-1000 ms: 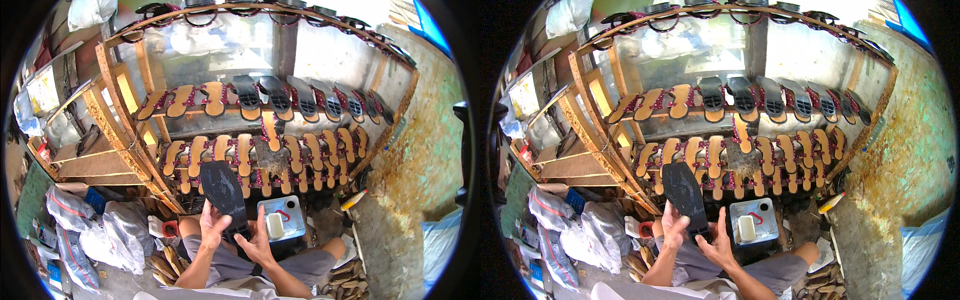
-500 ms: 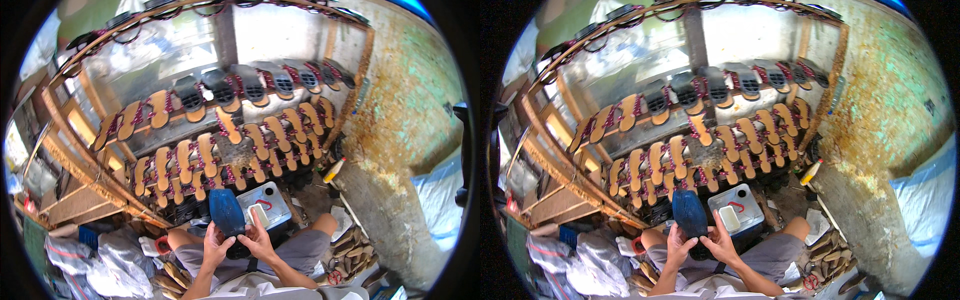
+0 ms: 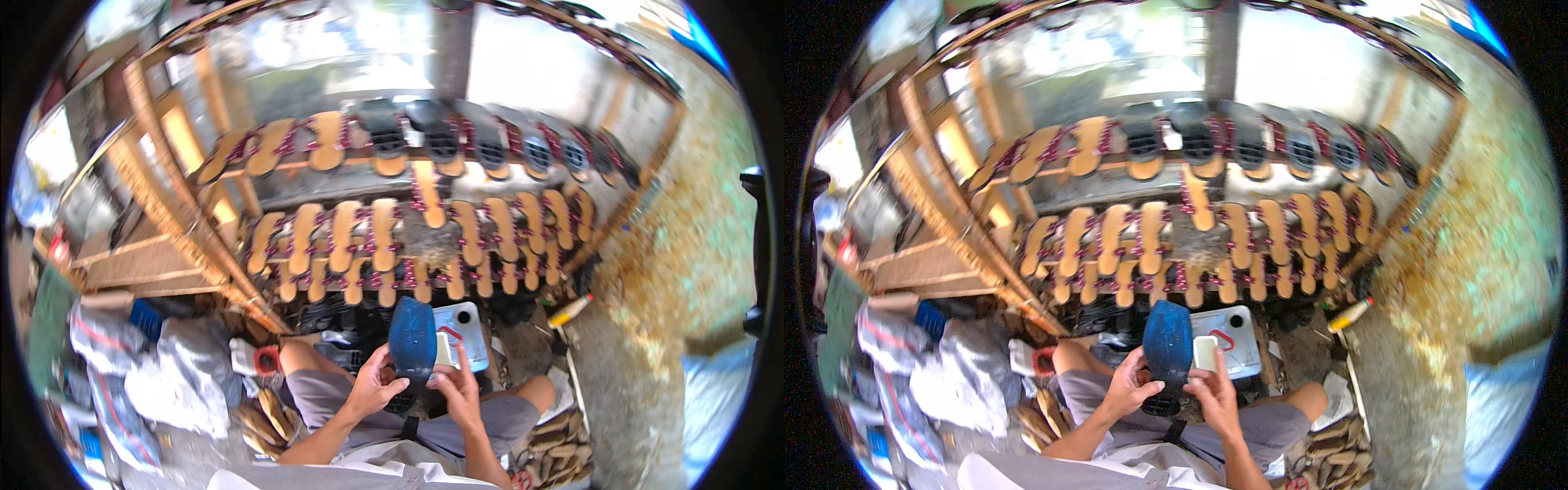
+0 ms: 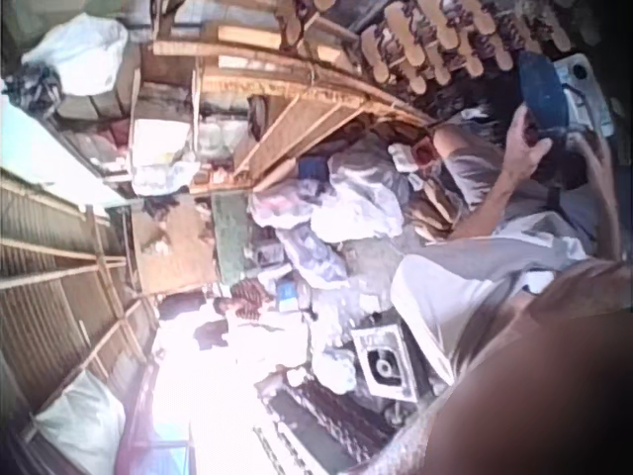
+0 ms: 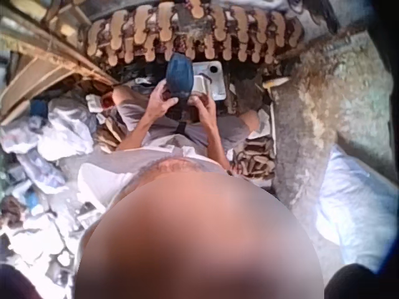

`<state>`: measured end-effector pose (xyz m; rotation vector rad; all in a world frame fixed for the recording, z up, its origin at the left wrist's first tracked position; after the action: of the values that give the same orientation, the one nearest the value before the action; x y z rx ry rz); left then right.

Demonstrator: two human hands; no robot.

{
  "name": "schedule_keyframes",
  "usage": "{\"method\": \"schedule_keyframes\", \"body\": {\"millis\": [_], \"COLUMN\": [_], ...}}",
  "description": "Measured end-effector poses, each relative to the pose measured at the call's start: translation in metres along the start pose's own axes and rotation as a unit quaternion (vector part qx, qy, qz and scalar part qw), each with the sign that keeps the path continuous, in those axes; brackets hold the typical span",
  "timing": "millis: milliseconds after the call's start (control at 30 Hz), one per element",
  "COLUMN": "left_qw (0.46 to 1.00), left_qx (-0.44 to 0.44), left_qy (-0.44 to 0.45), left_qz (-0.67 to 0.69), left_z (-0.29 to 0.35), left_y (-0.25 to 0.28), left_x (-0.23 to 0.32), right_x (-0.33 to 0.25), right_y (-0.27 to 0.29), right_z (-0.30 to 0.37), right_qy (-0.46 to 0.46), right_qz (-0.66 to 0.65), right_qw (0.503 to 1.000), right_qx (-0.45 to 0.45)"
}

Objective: The person sits on the floor and repeatedly wipes the soles of black plastic slippers using a small white cloth. They pick up each slipper from a wooden rack, wipe the sole, and return it to the rack. The person handles several slippers one at a time.

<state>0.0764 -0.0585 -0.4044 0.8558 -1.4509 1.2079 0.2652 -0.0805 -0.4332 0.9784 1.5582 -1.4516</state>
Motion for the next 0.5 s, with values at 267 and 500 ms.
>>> {"method": "schedule_keyframes", "body": {"millis": [267, 500], "left_qw": [0.987, 0.972], "left_qx": [0.113, 0.179], "left_qy": [-0.111, -0.148], "left_qz": [-0.023, 0.043], "left_z": [0.006, -0.005], "left_y": [0.062, 0.105], "left_x": [0.041, 0.055], "right_x": [-0.014, 0.001], "right_y": [0.201, 0.257], "right_z": [0.005, 0.028], "right_qy": [-0.055, -0.008], "right_qz": [0.14, -0.204], "right_qw": [0.954, 0.952], "right_qx": [0.261, 0.227]}}
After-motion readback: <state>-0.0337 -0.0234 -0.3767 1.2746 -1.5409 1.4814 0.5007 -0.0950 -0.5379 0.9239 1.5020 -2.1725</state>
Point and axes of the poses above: each hand's wrist, its own z-axis away from the middle knuckle, its own y-axis out of the back of the hand, x = y × z, the point moved 8 cm from there along -z, towards the middle knuckle, and after that the axes turned 3 degrees about -z, right-handed, at the moved point
